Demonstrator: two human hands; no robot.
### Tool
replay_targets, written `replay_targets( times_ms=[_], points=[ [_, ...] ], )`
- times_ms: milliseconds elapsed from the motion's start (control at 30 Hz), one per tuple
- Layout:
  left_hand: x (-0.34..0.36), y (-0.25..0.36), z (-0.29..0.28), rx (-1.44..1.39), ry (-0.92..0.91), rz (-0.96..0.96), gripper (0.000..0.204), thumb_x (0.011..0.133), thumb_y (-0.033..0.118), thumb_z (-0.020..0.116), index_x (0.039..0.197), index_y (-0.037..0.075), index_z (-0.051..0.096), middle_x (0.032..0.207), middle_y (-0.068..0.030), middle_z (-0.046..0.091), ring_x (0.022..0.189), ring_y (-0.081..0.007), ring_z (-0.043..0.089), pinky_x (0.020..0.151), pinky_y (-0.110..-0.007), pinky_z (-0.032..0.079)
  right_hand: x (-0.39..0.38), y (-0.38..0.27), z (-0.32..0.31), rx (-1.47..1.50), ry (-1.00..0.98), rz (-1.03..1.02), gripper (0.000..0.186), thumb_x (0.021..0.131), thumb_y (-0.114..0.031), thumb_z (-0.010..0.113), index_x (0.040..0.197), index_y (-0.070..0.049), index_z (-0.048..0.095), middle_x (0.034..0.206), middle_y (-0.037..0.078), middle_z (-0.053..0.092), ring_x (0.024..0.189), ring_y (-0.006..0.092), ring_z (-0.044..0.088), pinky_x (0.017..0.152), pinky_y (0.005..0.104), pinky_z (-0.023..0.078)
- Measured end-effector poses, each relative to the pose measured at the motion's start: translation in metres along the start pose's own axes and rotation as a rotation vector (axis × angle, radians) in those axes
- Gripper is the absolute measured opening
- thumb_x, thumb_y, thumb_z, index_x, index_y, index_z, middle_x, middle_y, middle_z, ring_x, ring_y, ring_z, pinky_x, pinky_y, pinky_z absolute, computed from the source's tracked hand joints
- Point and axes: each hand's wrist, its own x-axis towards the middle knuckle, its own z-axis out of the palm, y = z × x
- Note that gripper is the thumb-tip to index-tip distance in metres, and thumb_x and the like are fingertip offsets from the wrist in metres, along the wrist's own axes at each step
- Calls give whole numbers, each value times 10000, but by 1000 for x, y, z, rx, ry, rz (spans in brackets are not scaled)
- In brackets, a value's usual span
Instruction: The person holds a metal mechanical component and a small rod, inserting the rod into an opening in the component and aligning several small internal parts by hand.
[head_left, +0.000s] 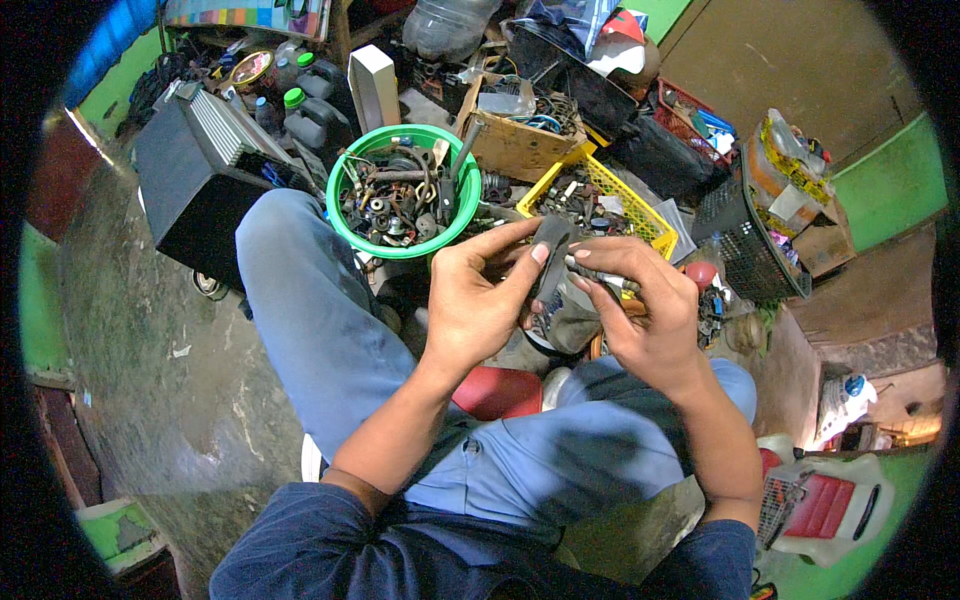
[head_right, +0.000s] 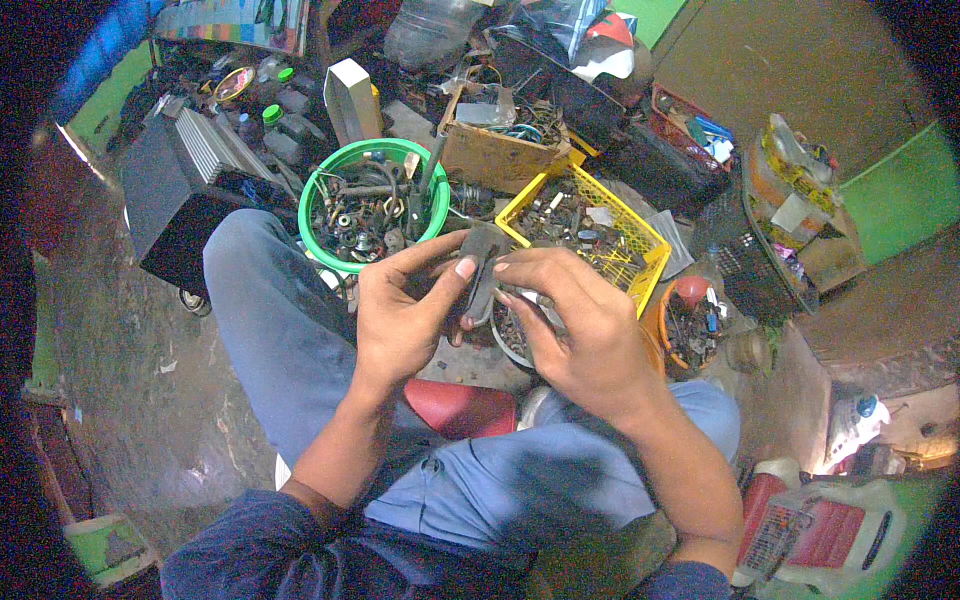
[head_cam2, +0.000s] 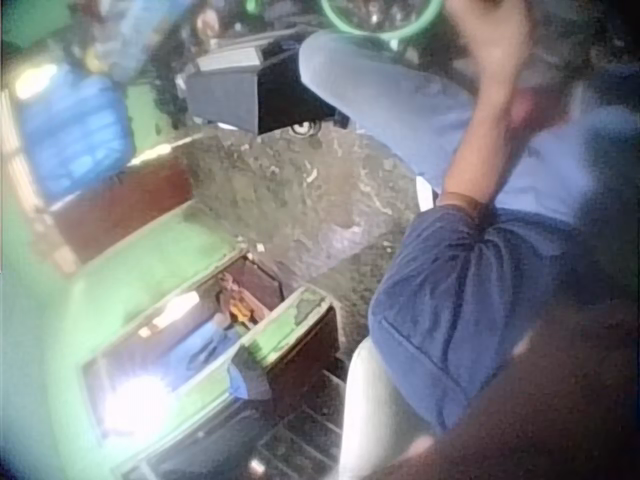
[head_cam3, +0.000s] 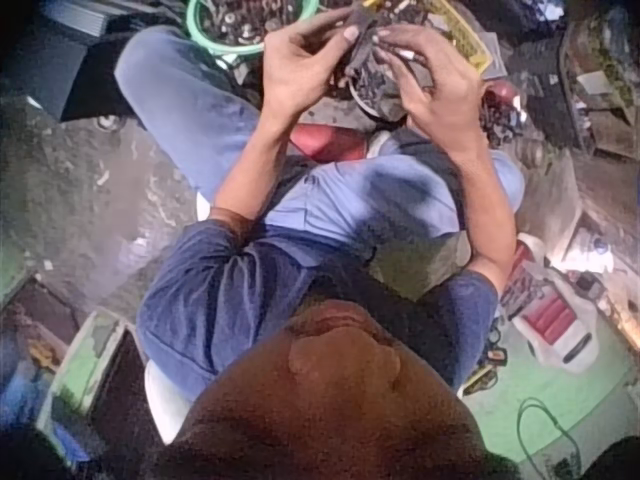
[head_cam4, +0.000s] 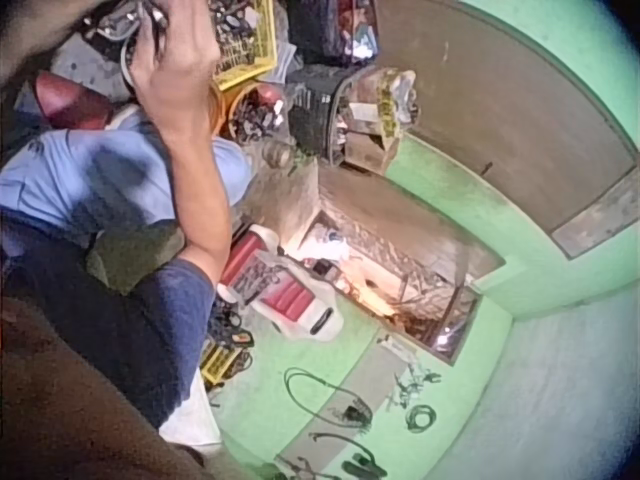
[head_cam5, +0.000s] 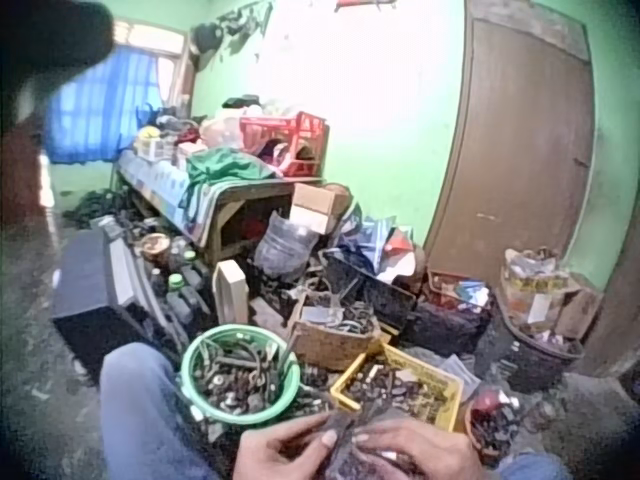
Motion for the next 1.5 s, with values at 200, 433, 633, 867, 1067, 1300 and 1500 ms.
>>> replay_targets(
  times_ms=[200,433,633,867,1067,1300,1500],
  points=[
    [2,-4,-1,70,11,46,308,908,76,669,1182,-62,646,862,-105,717,618,-68,611,532,-222,499,2,1,-1,-11,6,-5,247,791,37,709,1024,10,634,1016,166,674,962,313,678,846,374,538],
    [5,-12,-3,178,13,228,313,913,101,674,1175,-67,645,877,-87,714,706,-75,632,601,-222,518,1,-3,-1,-14,-37,3,237,791,31,712,1011,12,628,1017,164,673,966,319,676,839,376,540],
    [4,-12,-3,254,23,288,310,911,100,673,1171,-68,647,895,-91,716,731,-80,639,608,-230,525,1,-5,0,-11,-69,-27,246,789,42,707,1019,14,622,1015,170,672,957,322,678,829,380,545],
    [2,-3,-3,173,9,129,284,902,73,664,1152,-61,665,899,-104,728,745,-81,641,652,-239,526,0,-2,5,-40,5,-49,258,782,49,711,1021,3,624,1018,169,666,952,331,675,814,385,549],
    [6,-15,-4,192,6,235,299,910,100,672,1160,-63,652,878,-82,715,677,-69,622,556,-220,504,-1,-6,6,-39,-49,-51,255,778,55,708,1015,7,627,1013,167,666,948,329,674,809,386,548],
    [4,-8,-2,189,-2,185,309,904,117,684,1162,-52,655,842,-74,711,625,-55,600,516,-216,485,-1,-5,3,-21,-70,-44,270,764,61,703,1018,5,628,1000,163,668,952,329,674,816,385,545],
    [2,-5,-2,174,-13,172,299,905,110,681,1155,-52,656,837,-76,710,621,-57,601,509,-217,486,1,-4,0,-44,-27,-62,293,752,69,697,1026,-2,620,1019,169,655,949,334,670,809,384,546]
  ],
)
